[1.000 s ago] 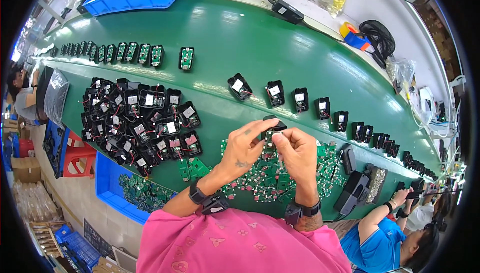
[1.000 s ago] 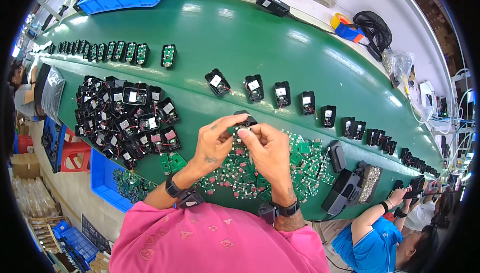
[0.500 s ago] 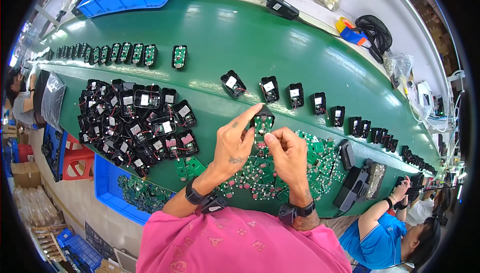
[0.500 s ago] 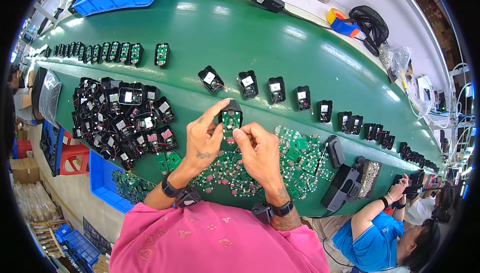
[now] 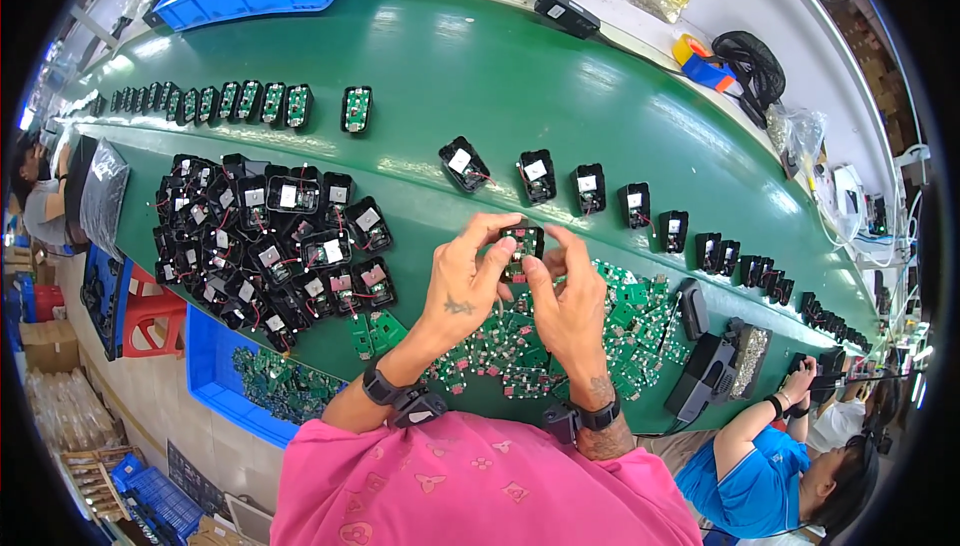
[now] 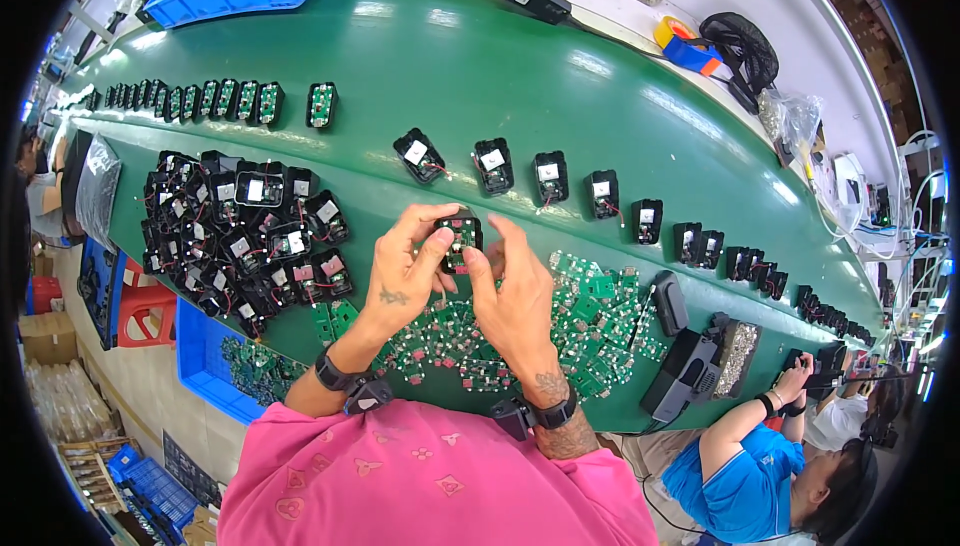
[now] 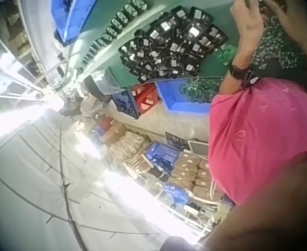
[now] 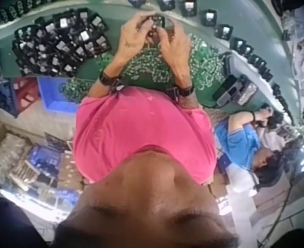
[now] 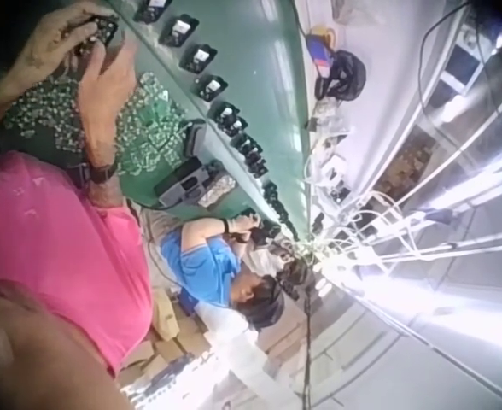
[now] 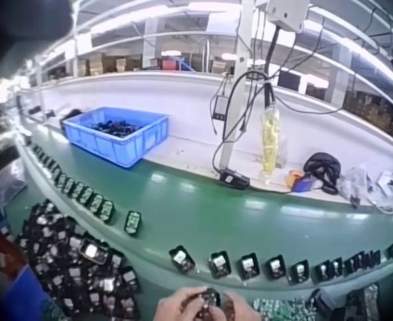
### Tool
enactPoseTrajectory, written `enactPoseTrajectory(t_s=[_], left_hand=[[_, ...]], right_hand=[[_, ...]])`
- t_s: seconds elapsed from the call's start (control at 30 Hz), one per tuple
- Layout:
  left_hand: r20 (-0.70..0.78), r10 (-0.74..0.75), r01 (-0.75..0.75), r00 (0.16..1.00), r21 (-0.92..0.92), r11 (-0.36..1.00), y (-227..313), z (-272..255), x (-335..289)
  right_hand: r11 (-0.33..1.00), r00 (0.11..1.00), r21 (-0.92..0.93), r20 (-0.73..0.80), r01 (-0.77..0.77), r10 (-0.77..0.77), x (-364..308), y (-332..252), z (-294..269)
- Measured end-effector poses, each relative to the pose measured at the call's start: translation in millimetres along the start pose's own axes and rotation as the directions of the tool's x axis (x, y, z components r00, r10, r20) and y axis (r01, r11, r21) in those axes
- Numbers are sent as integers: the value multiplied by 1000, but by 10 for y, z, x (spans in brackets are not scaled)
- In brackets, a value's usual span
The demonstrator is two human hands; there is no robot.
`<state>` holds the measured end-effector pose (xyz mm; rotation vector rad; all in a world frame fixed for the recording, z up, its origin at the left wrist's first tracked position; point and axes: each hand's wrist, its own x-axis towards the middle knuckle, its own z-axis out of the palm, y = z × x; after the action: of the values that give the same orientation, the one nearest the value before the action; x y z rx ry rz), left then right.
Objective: The person picks up a circuit board and a black plastic housing, fits the board into the housing, and presses them together by hand. The person then places the assembled unit onto the conveyor belt and repeats the process.
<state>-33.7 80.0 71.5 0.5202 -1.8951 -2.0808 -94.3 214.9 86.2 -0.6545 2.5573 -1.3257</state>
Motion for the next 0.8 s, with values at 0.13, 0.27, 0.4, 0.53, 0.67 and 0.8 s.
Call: enactPoseTrajectory(t_s=[0.13,0.27,0.4,0.53,0.67,0.8], left_hand=[[-30,51,-50,998,45,998,21,69,11],[-38,46,-45,998,31,999,24,77,30],[-147,159,-158,976,17,987,-69,82,76],[-142,93,-86,985,53,995,-22,-95,171],[-80,-5,17,997,150,988,236,-614,576],[-87,2,32,996,390,920,79,-1178,1203]], right_hand=[[988,997,133,4,81,-82,58,-66,45],[944,998,331,64,-6,-16,116,-28,126],[876,995,473,-15,93,-98,185,80,361],[895,996,441,29,66,-87,356,84,476],[967,988,212,42,138,-150,626,65,390],[952,954,-66,-6,299,-300,707,123,462]])
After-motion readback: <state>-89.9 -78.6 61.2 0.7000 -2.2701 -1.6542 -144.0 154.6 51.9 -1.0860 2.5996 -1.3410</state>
